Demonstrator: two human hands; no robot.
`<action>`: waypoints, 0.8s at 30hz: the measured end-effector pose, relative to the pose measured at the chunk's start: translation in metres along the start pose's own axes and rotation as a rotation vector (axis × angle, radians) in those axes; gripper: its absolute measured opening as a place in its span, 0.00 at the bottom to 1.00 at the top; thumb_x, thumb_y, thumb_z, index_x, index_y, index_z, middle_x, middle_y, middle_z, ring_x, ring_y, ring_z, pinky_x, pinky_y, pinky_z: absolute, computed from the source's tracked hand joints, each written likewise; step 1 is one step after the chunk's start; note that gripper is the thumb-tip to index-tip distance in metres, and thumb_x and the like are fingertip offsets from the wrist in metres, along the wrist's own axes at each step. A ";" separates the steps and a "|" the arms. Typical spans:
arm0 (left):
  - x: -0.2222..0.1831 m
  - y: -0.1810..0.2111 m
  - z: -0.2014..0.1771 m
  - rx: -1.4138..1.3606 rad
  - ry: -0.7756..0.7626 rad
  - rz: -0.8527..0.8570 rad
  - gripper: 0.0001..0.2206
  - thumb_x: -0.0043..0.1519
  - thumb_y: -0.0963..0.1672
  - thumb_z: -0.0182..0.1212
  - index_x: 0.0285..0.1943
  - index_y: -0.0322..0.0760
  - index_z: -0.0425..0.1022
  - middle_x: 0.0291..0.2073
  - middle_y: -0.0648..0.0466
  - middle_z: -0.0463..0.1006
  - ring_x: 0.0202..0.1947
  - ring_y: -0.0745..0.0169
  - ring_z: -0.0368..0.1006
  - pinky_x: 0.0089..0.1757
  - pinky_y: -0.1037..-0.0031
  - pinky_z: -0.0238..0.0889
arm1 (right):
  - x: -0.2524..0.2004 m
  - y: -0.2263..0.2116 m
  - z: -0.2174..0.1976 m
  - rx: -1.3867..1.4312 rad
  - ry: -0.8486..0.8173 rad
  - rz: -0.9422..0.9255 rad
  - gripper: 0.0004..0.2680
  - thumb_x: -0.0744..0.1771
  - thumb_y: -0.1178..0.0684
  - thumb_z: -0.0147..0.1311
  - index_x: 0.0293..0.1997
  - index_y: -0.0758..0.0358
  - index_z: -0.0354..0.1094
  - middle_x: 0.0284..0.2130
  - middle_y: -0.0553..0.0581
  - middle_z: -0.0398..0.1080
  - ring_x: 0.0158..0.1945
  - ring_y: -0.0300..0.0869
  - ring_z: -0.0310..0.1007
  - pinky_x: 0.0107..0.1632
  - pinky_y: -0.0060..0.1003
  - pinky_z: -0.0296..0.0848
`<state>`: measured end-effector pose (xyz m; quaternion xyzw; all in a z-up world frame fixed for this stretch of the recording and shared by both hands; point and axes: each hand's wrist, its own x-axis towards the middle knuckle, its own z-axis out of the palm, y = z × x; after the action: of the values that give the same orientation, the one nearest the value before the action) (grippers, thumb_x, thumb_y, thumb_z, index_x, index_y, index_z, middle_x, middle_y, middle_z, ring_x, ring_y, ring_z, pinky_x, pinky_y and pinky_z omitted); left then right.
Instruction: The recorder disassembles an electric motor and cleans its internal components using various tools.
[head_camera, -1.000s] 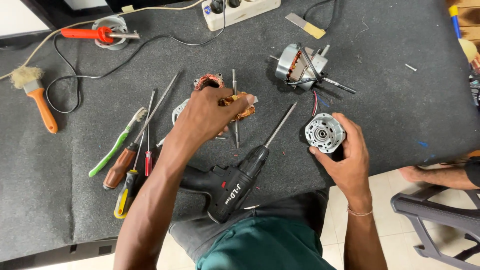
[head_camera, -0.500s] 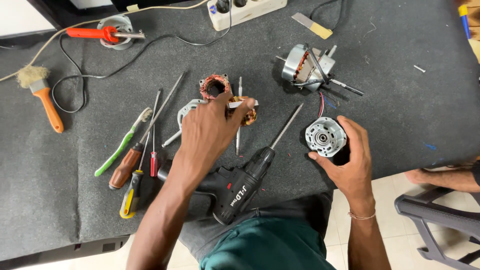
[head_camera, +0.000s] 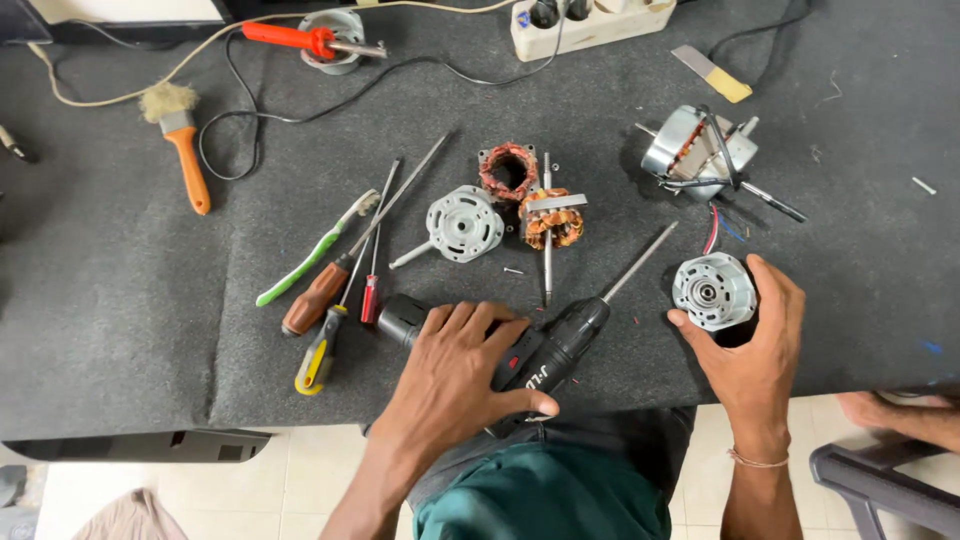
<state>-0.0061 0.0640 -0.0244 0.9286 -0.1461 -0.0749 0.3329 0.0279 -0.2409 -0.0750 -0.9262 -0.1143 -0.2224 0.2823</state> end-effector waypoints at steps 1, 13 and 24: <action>-0.001 -0.002 0.007 0.074 0.073 0.041 0.42 0.47 0.67 0.58 0.59 0.37 0.79 0.49 0.50 0.78 0.48 0.53 0.71 0.52 0.59 0.58 | -0.002 -0.001 0.001 -0.026 0.006 0.009 0.33 0.58 0.58 0.73 0.67 0.79 0.56 0.58 0.77 0.61 0.59 0.64 0.63 0.61 0.54 0.65; 0.022 0.004 0.034 0.206 0.771 -0.040 0.20 0.63 0.49 0.64 0.18 0.39 0.74 0.15 0.57 0.75 0.16 0.60 0.68 0.29 0.74 0.61 | -0.007 -0.008 0.004 -0.108 0.032 -0.055 0.26 0.62 0.59 0.72 0.64 0.81 0.63 0.54 0.75 0.69 0.55 0.62 0.66 0.60 0.55 0.65; 0.011 -0.009 0.023 0.024 0.725 0.055 0.05 0.59 0.44 0.66 0.34 0.38 0.80 0.27 0.57 0.77 0.25 0.62 0.71 0.32 0.73 0.61 | -0.017 -0.011 0.004 -0.076 0.106 -0.076 0.28 0.62 0.64 0.73 0.66 0.80 0.56 0.52 0.77 0.62 0.50 0.63 0.65 0.53 0.55 0.67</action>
<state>0.0011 0.0532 -0.0478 0.8943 -0.0444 0.2698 0.3541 0.0109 -0.2313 -0.0804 -0.9182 -0.1256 -0.2858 0.2439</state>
